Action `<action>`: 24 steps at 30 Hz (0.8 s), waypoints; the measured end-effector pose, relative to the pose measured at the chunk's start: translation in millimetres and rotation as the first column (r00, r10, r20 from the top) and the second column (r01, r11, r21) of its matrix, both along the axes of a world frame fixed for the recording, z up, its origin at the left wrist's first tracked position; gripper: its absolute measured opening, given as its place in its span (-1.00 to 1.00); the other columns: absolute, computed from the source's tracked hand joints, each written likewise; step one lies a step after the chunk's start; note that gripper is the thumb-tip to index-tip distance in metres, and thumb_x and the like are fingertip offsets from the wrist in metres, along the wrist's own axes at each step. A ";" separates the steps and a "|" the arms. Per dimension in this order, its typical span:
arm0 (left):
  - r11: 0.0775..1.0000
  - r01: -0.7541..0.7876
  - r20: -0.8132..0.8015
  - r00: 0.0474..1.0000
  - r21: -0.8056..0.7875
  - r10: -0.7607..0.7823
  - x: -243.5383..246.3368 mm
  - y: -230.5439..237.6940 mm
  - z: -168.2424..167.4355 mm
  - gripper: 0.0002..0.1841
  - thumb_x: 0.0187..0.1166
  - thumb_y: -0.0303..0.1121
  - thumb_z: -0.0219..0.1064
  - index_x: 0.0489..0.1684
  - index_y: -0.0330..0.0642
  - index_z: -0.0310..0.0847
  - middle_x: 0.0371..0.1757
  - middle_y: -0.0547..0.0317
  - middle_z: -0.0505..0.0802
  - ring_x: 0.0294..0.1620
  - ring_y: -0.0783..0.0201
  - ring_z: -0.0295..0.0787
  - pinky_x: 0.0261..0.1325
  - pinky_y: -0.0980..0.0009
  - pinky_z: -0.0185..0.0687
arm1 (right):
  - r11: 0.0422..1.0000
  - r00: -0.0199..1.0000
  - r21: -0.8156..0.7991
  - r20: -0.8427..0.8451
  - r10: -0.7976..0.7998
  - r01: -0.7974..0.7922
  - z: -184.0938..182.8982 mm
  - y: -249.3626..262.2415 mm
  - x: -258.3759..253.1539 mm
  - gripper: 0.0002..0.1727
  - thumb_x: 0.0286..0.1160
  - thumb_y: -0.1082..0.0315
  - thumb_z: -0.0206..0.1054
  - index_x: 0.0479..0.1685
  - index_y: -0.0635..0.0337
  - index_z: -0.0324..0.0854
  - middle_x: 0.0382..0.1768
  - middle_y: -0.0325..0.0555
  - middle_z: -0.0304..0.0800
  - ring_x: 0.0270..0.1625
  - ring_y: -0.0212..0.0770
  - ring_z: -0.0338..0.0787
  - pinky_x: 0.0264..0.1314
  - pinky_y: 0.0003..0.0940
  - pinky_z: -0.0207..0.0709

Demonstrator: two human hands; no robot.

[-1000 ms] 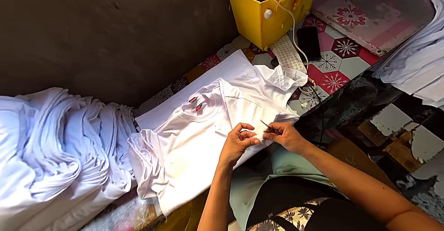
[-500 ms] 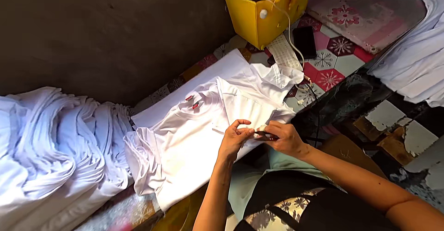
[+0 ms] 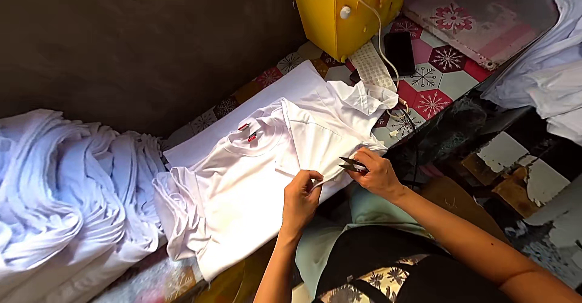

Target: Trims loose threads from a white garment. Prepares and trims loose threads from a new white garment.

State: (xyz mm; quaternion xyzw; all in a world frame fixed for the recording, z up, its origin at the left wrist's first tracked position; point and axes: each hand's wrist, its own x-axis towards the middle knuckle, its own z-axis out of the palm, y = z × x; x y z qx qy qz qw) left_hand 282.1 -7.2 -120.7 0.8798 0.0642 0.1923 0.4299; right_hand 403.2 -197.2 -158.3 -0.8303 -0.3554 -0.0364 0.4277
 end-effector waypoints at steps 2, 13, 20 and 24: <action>0.999 -0.034 0.064 0.997 0.011 0.034 -8.0 1.3 -9.5 -0.92 0.39 -0.57 0.37 -0.28 -0.39 0.75 -0.38 0.13 0.80 -0.44 0.55 0.56 -0.34 0.68 0.45 | 0.999 0.999 -0.040 -0.038 0.028 -0.030 -11.8 0.7 -7.5 -0.71 0.30 0.27 0.55 -0.16 0.34 0.79 -0.15 0.14 0.86 -0.29 0.04 0.88 -0.35 0.03 0.71; 0.967 -0.018 -0.016 1.000 0.254 0.023 -82.3 9.5 -71.8 -0.86 0.47 -0.55 0.34 -0.42 -0.33 0.83 -0.15 -0.08 0.92 -0.08 0.05 0.88 0.08 0.29 0.75 | 0.943 0.920 -0.089 -0.267 0.286 -0.319 -52.8 -62.4 -54.3 -0.77 0.35 0.32 0.45 -0.24 0.37 0.77 -0.26 0.13 0.84 -0.28 -0.04 0.84 -0.25 -0.13 0.69; 0.981 -0.085 0.143 0.988 0.175 0.060 -71.5 -43.4 -27.0 -0.85 0.61 -0.47 0.35 -0.18 -0.40 0.79 -0.05 -0.17 0.89 0.02 0.17 0.88 0.21 0.47 0.73 | 0.984 0.658 0.114 -0.732 0.177 -0.137 -20.6 -49.7 -61.5 -0.73 0.52 0.21 0.41 -0.22 0.30 0.69 -0.42 -0.39 0.67 -0.40 -0.72 0.54 -0.30 -0.77 0.41; 0.961 -0.186 -0.098 0.973 0.205 0.209 -38.9 -48.4 -50.2 -0.57 0.60 -0.24 0.39 0.10 -0.56 0.70 -0.03 -0.28 0.87 -0.08 -0.08 0.90 0.04 0.12 0.81 | 0.984 0.675 0.127 -0.716 0.180 -0.128 -19.8 -43.3 -59.6 -0.76 0.54 0.23 0.38 -0.24 0.27 0.68 -0.45 -0.43 0.63 -0.42 -0.72 0.51 -0.32 -0.77 0.38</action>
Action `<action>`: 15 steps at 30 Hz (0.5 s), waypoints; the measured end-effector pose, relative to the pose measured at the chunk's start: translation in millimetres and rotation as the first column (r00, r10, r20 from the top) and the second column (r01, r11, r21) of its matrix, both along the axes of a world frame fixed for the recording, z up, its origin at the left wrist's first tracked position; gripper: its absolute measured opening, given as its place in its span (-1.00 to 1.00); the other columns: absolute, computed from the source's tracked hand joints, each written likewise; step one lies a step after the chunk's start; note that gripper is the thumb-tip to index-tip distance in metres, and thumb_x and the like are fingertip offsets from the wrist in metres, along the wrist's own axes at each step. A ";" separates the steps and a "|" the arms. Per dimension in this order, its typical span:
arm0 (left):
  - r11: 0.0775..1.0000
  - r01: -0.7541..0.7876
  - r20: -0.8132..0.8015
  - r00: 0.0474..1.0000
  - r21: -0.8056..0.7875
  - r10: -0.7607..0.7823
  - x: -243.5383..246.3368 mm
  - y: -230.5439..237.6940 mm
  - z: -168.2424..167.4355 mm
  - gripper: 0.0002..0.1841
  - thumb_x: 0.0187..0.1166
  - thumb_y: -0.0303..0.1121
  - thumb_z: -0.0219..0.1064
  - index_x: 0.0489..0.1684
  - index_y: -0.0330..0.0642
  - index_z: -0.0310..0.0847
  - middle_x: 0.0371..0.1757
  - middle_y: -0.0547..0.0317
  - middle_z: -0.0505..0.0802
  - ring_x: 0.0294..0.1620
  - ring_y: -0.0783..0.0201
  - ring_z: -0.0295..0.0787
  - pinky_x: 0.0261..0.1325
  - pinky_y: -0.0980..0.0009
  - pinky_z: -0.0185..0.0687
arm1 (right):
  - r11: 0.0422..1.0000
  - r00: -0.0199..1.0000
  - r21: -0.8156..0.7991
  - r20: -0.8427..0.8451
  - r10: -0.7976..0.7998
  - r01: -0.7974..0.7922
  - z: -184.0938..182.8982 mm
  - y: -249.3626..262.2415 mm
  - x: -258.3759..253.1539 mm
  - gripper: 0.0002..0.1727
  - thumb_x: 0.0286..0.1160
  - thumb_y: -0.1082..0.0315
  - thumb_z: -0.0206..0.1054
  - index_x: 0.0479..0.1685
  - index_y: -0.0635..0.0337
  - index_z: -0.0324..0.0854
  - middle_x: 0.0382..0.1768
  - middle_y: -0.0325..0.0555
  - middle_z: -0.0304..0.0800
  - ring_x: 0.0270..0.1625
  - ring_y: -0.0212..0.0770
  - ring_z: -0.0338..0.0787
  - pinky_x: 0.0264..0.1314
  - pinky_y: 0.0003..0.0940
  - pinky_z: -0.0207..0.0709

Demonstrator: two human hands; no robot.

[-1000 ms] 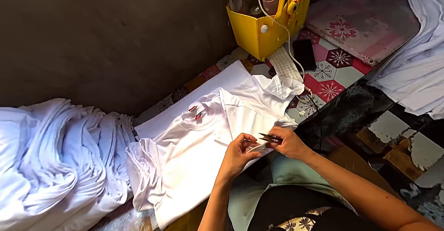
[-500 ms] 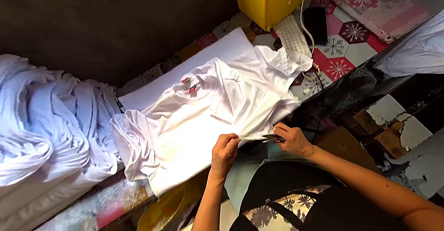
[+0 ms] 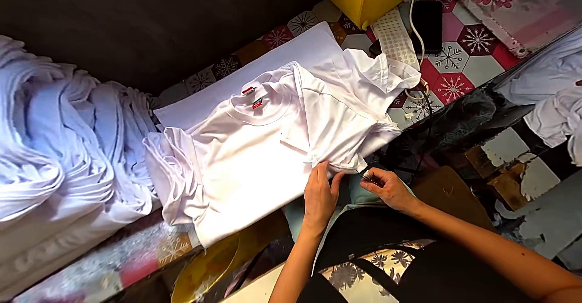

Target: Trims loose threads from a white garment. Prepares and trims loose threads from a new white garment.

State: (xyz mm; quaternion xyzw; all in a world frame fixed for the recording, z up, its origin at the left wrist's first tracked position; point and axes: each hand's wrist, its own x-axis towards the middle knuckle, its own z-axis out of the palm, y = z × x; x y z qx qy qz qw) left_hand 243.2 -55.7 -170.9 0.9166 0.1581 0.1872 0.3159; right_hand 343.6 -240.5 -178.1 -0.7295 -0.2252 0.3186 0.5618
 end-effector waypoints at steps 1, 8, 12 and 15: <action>0.999 -0.038 -0.016 0.999 0.009 0.038 4.5 2.6 -9.0 -0.55 0.57 -0.20 0.43 0.06 -0.56 0.71 -0.10 -0.27 0.86 -0.14 -0.08 0.88 0.01 0.11 0.79 | 1.000 1.000 0.004 0.001 -0.011 0.011 0.2 0.5 0.4 -0.76 0.55 0.22 0.38 -0.26 0.25 0.68 -0.46 -0.45 0.60 -0.43 -0.73 0.49 -0.34 -0.78 0.36; 0.989 -0.085 0.014 0.996 -0.120 0.087 5.6 8.8 -21.8 -0.81 0.44 -0.46 0.48 -0.14 -0.43 0.83 -0.11 -0.23 0.83 -0.16 0.05 0.84 0.01 0.27 0.78 | 0.993 0.975 0.094 -0.217 -0.051 0.072 1.7 -0.7 2.1 -0.87 0.59 0.28 0.29 -0.28 0.09 0.65 -0.58 -0.61 0.52 -0.57 -0.73 0.44 -0.49 -0.78 0.29; 0.942 -0.118 0.008 0.992 -0.313 0.127 2.7 6.5 -12.5 -0.89 0.49 -0.54 0.38 -0.25 -0.41 0.82 -0.23 -0.04 0.89 -0.26 0.33 0.83 -0.10 0.48 0.74 | 0.996 0.904 0.066 -0.427 -0.030 0.065 15.8 5.6 4.0 -0.68 0.81 0.29 -0.01 -0.16 0.16 0.66 -0.65 -0.58 0.47 -0.69 -0.69 0.32 -0.65 -0.77 0.15; 0.798 -0.084 0.014 0.993 -0.596 0.115 -2.4 -0.4 2.2 -0.89 0.64 -0.57 0.25 -0.12 -0.48 0.62 -0.32 0.13 0.86 -0.47 0.56 0.77 -0.34 0.63 0.73 | 0.998 0.849 0.060 -0.528 0.014 0.021 25.7 9.7 6.0 -0.57 0.90 0.20 -0.15 -0.11 0.17 0.64 -0.66 -0.54 0.42 -0.72 -0.65 0.26 -0.68 -0.75 0.10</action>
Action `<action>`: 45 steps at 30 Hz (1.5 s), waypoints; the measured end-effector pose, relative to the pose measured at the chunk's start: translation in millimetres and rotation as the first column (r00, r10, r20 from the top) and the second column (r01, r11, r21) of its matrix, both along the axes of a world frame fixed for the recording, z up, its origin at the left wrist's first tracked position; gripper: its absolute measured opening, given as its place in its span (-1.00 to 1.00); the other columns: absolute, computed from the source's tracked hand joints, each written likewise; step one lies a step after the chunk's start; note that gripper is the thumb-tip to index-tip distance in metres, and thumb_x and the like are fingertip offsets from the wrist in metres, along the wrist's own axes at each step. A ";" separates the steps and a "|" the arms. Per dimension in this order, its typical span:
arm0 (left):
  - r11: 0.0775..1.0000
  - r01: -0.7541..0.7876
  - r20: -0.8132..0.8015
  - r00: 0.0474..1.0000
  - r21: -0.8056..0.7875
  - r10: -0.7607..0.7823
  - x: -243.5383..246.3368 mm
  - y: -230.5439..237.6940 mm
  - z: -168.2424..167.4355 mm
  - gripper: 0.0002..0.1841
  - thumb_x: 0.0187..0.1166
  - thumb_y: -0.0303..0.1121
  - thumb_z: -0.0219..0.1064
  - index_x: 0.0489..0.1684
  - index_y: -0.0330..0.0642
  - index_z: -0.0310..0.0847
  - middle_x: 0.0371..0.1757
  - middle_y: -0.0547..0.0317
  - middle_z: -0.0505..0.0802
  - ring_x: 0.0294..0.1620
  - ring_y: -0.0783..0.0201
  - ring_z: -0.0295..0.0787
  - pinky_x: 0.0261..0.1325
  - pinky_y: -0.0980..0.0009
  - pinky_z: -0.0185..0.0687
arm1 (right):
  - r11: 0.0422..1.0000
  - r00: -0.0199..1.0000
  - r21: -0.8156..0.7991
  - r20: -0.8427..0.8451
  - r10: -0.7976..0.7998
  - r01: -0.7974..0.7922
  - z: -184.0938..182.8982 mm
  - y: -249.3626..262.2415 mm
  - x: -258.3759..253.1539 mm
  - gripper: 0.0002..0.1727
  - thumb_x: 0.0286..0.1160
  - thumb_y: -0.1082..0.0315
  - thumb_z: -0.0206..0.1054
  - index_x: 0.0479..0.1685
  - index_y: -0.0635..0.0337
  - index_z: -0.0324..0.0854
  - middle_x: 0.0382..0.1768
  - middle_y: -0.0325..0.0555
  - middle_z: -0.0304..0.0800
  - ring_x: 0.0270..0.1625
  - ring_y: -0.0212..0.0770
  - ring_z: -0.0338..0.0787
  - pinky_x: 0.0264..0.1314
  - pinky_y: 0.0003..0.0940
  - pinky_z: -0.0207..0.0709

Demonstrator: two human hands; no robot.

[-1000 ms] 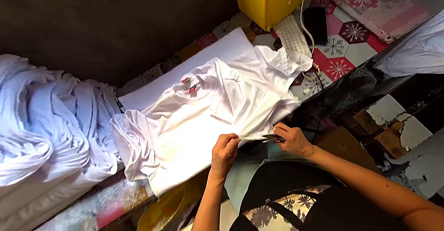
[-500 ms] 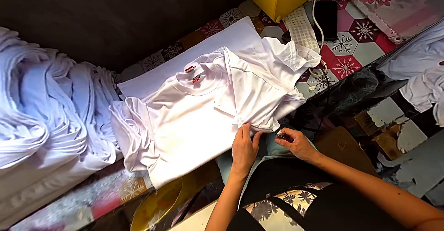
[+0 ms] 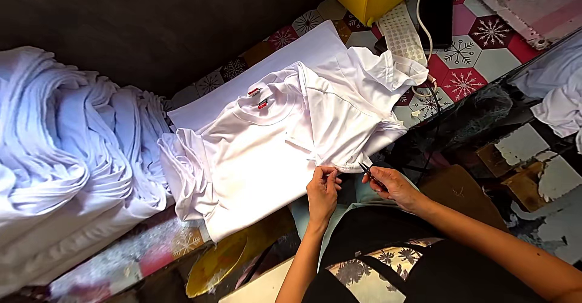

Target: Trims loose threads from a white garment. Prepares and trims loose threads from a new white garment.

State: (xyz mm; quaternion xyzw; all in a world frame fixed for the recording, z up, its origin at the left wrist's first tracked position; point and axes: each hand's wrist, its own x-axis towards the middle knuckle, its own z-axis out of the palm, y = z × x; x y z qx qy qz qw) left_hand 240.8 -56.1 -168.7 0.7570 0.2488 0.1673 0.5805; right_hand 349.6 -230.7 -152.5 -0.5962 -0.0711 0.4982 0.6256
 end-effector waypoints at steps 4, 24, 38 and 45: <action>0.994 0.018 0.057 0.998 -0.108 -0.012 -6.1 -9.3 1.2 -0.91 0.64 -0.59 0.21 -0.11 -0.48 0.56 -0.27 0.16 0.85 -0.36 0.54 0.81 -0.21 0.60 0.78 | 0.989 0.982 0.008 -0.118 0.149 -0.149 5.5 5.2 2.5 -0.54 0.92 0.11 -0.18 -0.12 0.13 0.61 -0.68 -0.53 0.36 -0.75 -0.64 0.19 -0.71 -0.73 0.05; 0.999 0.039 0.004 0.999 0.032 -0.039 -14.9 -11.4 8.6 -0.90 0.55 -0.55 0.23 -0.23 -0.40 0.65 -0.43 0.27 0.79 -0.48 0.64 0.67 -0.35 0.70 0.62 | 0.981 0.972 -0.030 -0.142 0.185 -0.191 -12.6 13.1 16.4 -0.57 0.85 0.17 0.05 -0.37 0.13 0.70 -0.79 -0.53 0.34 -0.80 -0.63 0.16 -0.75 -0.69 -0.02; 0.998 0.048 0.009 0.999 0.048 -0.048 -17.4 -12.3 10.4 -0.90 0.53 -0.53 0.25 -0.24 -0.37 0.67 -0.45 0.28 0.78 -0.50 0.64 0.66 -0.39 0.70 0.61 | 0.976 0.927 0.030 -0.307 0.216 -0.217 -1.5 19.1 11.1 -0.53 0.89 0.04 -0.07 -0.31 0.06 0.62 -0.77 -0.52 0.30 -0.82 -0.64 0.13 -0.78 -0.72 -0.03; 0.973 0.050 -0.028 0.999 0.225 -0.045 -30.2 -3.3 10.3 -0.87 0.52 -0.50 0.26 -0.25 -0.39 0.71 -0.44 0.17 0.80 -0.47 0.56 0.69 -0.33 0.63 0.63 | 0.968 0.930 0.019 -0.273 0.246 -0.251 1.4 15.9 4.5 -0.53 0.89 0.08 -0.05 -0.40 0.06 0.59 -0.79 -0.51 0.28 -0.82 -0.63 0.13 -0.77 -0.72 -0.04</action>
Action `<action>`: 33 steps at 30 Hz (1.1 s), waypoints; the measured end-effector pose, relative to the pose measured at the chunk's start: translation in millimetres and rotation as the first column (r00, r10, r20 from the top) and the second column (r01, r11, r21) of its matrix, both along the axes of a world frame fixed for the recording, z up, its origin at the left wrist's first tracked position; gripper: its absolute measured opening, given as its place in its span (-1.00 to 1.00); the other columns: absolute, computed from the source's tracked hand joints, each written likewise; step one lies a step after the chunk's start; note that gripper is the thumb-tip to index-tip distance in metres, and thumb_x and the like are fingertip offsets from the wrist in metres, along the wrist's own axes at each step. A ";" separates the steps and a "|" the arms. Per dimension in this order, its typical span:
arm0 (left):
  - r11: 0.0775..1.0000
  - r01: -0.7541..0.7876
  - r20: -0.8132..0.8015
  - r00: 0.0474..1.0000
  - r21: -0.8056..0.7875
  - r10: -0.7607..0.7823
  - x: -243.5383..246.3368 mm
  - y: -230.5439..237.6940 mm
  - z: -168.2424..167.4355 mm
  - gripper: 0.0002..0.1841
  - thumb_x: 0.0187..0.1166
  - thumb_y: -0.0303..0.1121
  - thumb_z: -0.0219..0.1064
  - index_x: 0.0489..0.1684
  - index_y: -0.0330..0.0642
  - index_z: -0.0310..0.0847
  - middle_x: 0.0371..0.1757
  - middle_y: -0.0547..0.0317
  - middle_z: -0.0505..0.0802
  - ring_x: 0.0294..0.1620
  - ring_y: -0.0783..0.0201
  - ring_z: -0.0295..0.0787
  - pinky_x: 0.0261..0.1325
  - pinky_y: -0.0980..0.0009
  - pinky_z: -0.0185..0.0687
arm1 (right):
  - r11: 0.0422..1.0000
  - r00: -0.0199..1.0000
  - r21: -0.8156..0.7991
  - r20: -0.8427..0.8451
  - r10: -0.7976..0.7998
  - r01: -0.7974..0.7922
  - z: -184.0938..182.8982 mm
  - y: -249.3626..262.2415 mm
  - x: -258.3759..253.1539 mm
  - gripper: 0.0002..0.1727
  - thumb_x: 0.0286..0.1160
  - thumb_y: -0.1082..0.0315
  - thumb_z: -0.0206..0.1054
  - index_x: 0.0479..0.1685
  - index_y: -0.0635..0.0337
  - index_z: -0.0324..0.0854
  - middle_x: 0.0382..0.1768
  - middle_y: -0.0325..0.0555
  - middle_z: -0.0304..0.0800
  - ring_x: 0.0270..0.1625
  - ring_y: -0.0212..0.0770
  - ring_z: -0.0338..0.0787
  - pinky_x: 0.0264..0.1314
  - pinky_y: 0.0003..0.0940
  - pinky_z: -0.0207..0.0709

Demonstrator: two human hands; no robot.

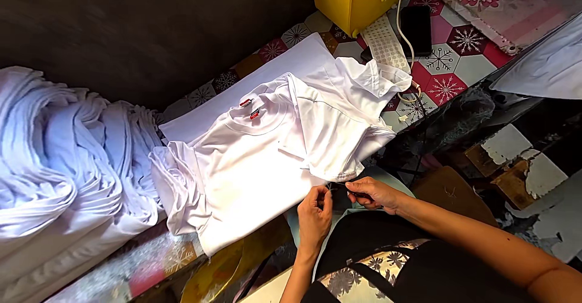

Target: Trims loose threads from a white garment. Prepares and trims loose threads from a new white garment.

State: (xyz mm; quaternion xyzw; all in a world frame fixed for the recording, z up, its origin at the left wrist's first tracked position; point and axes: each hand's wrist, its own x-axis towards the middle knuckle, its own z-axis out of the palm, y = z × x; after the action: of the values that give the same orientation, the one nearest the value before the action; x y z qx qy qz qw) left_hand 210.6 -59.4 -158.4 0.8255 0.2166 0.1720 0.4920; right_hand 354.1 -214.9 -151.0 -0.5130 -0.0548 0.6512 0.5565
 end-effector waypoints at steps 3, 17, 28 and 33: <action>0.962 -0.112 -0.146 0.978 0.250 0.152 -43.8 38.3 14.0 -0.82 0.56 -0.45 0.24 -0.22 -0.41 0.71 -0.47 0.11 0.79 -0.49 0.42 0.73 -0.36 0.47 0.68 | 1.000 1.000 0.018 0.026 -0.013 0.012 0.6 -14.6 2.8 -0.53 0.88 0.08 -0.09 -0.33 0.05 0.63 -0.78 -0.54 0.32 -0.80 -0.64 0.16 -0.75 -0.73 0.00; 0.933 0.105 0.306 0.927 0.345 -0.217 26.4 8.7 -10.1 -0.87 0.57 -0.48 0.40 -0.14 -0.37 0.83 -0.04 -0.10 0.90 0.06 0.19 0.85 0.24 0.43 0.71 | 0.967 0.951 0.036 0.179 -0.253 0.251 3.8 -14.3 7.2 -0.50 0.93 0.13 -0.18 -0.19 0.15 0.64 -0.72 -0.50 0.35 -0.78 -0.62 0.18 -0.73 -0.73 0.04; 0.875 0.097 0.204 0.955 0.475 -0.217 52.0 15.3 -54.7 -0.88 0.51 -0.54 0.39 -0.22 -0.32 0.88 -0.14 -0.11 0.92 -0.04 0.10 0.91 0.14 0.36 0.77 | 0.945 0.934 0.005 0.148 -0.325 0.328 2.4 -21.9 9.0 -0.49 0.94 0.14 -0.21 -0.19 0.16 0.63 -0.72 -0.49 0.35 -0.78 -0.62 0.20 -0.73 -0.73 0.06; 0.795 0.081 0.226 0.937 0.602 -0.267 47.1 14.3 -64.6 -0.86 0.55 -0.50 0.31 -0.22 -0.39 0.78 -0.14 -0.16 0.88 -0.02 0.02 0.87 0.19 0.35 0.73 | 0.953 0.941 0.010 0.154 -0.302 0.304 4.2 -19.5 9.8 -0.50 0.94 0.12 -0.19 -0.19 0.15 0.63 -0.71 -0.49 0.35 -0.78 -0.61 0.18 -0.73 -0.73 0.04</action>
State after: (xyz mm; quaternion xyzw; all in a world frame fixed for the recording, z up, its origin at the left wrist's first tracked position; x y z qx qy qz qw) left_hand 257.8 -45.1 -223.1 0.9169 -0.0014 0.3067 0.2556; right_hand 363.9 -234.4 -146.8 -0.5679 -0.0137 0.5166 0.6406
